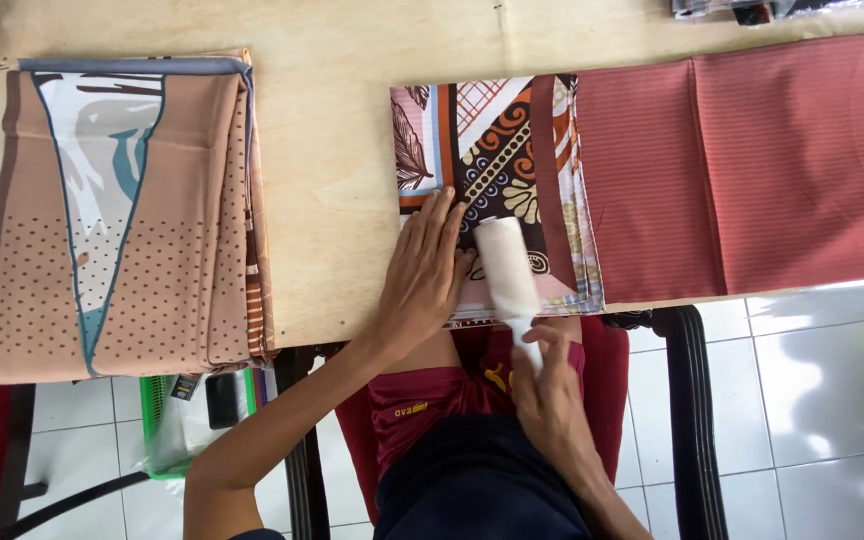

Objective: A person uses a lint roller to remove dust and lint from several pieces of folded patterned fabric on a table.

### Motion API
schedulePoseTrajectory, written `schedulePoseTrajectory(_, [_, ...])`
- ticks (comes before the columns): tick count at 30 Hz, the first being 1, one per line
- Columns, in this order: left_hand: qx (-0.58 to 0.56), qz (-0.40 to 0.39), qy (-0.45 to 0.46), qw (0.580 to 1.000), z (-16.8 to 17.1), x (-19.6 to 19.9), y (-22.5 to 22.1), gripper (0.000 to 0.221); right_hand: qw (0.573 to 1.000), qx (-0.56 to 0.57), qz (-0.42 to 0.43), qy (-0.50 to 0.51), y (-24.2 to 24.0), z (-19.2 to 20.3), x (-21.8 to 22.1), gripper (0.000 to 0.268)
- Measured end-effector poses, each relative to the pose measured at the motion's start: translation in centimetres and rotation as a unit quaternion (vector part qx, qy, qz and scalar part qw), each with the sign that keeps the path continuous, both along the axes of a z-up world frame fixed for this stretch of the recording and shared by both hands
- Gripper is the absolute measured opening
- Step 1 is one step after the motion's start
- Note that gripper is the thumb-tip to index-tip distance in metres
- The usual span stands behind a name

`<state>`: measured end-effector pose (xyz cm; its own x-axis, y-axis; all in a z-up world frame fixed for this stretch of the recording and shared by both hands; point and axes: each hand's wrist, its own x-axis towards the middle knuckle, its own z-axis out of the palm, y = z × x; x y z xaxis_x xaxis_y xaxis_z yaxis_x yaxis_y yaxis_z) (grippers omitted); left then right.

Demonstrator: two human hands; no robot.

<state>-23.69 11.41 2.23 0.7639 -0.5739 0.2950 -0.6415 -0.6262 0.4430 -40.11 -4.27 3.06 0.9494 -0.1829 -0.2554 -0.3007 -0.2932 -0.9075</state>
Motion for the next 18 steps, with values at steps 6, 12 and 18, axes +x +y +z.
schedulePoseTrajectory(6, [0.019,0.006,0.001,1.000,-0.4,-0.2,0.0,0.054,0.991,-0.027,-0.134,-0.001,-3.2,2.2,0.2,0.008])
schedulePoseTrajectory(12, [0.035,-0.003,-0.007,0.999,-0.9,0.1,-0.2,0.055,0.985,0.003,-0.160,-0.070,-4.5,3.0,-0.3,0.015])
schedulePoseTrajectory(18, [0.062,-0.275,-0.044,0.959,-0.4,-1.9,-0.7,0.064,0.937,-0.220,0.006,-0.271,-7.1,4.5,4.2,0.038])
